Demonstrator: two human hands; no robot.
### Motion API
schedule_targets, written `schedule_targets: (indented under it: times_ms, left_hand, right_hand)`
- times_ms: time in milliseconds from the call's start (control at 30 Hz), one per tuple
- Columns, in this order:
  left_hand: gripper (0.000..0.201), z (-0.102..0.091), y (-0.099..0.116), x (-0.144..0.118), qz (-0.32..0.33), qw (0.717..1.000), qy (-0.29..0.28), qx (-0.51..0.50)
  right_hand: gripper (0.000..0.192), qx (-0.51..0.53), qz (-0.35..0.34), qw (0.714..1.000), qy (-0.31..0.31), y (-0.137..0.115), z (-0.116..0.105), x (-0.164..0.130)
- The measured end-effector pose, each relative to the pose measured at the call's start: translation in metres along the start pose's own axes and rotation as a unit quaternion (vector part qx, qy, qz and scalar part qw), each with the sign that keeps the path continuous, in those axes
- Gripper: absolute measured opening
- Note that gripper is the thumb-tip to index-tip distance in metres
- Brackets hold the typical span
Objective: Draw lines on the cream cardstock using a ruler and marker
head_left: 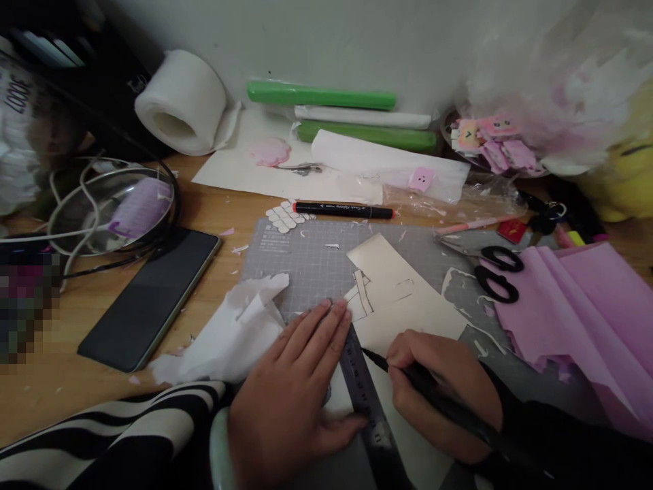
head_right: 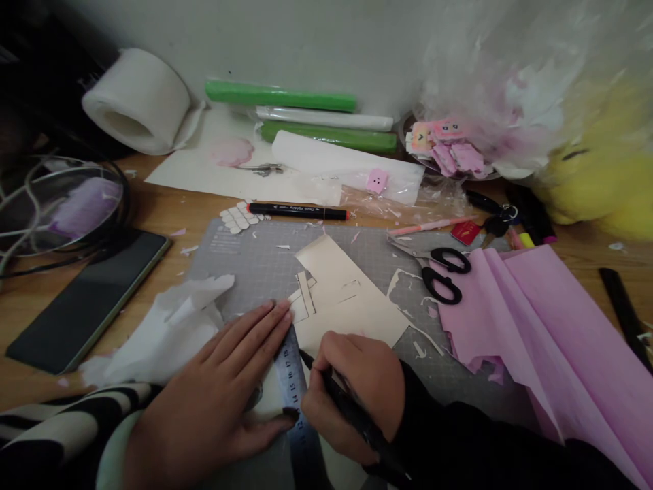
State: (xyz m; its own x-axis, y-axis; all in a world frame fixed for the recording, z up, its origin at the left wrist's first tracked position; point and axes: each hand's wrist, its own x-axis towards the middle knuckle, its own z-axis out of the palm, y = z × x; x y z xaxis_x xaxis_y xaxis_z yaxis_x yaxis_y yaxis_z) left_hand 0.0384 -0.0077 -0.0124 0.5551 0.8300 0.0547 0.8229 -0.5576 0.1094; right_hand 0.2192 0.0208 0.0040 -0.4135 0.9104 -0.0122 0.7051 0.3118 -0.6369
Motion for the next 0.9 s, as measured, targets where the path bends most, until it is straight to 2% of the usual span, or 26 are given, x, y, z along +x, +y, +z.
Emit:
schedule_targets:
  times_ms: [333,500,767,900]
  left_hand:
    - [0.084,0.001,0.0,0.0,-0.001,1.0,0.009,-0.012]
    - [0.086,0.0,0.001,0.0,0.003,1.0,0.005,0.001]
    - [0.085,0.0,0.001,0.001,0.003,1.0,0.007,0.003]
    - [0.086,0.0,0.0,0.001,0.004,1.0,0.011,0.017]
  right_hand:
    - [0.021,-0.012,-0.007,0.999,-0.043,0.013,0.002,-0.012]
    - [0.023,-0.013,-0.007,0.999,-0.053,0.012,0.001,-0.013]
    - [0.021,0.008,-0.024,1.0,-0.008,0.009,0.002,-0.014]
    - [0.023,0.047,-0.023,0.998,-0.021,0.013,0.003,-0.017]
